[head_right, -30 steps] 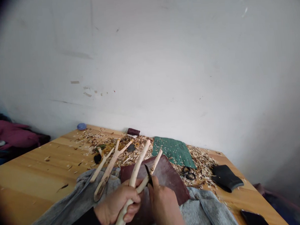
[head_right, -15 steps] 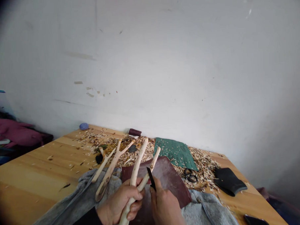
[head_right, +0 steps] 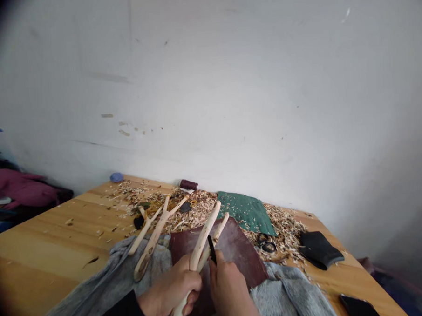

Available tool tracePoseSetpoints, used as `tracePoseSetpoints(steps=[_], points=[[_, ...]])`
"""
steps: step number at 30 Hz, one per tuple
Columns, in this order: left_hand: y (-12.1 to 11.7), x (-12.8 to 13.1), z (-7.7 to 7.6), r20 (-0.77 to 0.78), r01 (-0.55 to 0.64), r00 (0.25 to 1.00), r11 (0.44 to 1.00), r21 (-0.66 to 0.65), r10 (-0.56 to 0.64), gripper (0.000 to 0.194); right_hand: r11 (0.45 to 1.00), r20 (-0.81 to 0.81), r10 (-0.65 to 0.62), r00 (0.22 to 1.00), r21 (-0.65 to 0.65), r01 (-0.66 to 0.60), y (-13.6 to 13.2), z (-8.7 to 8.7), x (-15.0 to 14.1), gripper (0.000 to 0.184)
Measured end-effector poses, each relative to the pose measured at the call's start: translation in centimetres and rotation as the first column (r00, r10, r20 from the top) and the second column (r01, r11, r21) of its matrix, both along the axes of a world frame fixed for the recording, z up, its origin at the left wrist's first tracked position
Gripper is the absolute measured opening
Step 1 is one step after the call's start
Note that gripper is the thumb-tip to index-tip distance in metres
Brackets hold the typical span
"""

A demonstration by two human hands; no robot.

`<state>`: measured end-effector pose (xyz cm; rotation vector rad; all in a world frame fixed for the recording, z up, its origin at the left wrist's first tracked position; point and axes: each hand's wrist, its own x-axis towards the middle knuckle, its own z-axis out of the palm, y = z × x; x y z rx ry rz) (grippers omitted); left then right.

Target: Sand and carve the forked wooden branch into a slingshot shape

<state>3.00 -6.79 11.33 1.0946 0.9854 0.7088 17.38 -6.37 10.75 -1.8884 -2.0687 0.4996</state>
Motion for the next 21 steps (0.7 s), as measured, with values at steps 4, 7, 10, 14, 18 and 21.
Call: tracePoseSetpoints(steps=[4, 7, 10, 14, 18, 21], points=[[-0.3, 0.1, 0.4, -0.114, 0.061, 0.993, 0.981, 0.187, -0.04, 0.025, 0.999, 0.193, -0.038, 0.98, 0.014, 0.036, -0.1, -0.3, -0.4, 0.033], [-0.3, 0.2, 0.3, -0.153, 0.052, 0.988, 0.967, 0.251, -0.013, 0.028, 0.998, 0.282, -0.031, 0.959, 0.054, 0.016, -0.3, -0.6, -0.5, 0.034], [0.1, 0.3, 0.0, -0.097, 0.03, 0.995, 0.984, 0.176, -0.014, 0.028, 0.992, 0.366, -0.019, 0.931, 0.124, -0.028, -0.4, -0.9, -0.3, 0.034], [0.7, -0.3, -0.5, 0.24, 0.021, 0.971, 0.995, -0.102, 0.004, 0.029, 0.947, 0.482, -0.02, 0.876, 0.291, -0.139, -0.4, -1.2, 0.3, 0.04], [1.4, -1.1, -0.8, 0.522, 0.182, 0.848, 0.976, -0.118, -0.095, 0.03, 0.841, 0.545, -0.029, 0.838, 0.467, -0.274, -0.1, -1.2, 1.2, 0.052], [1.8, -1.5, -0.8, 0.588, 0.221, 0.801, 0.969, -0.114, -0.114, 0.03, 0.771, 0.559, -0.011, 0.829, 0.533, -0.349, 0.1, -0.9, 1.7, 0.054]])
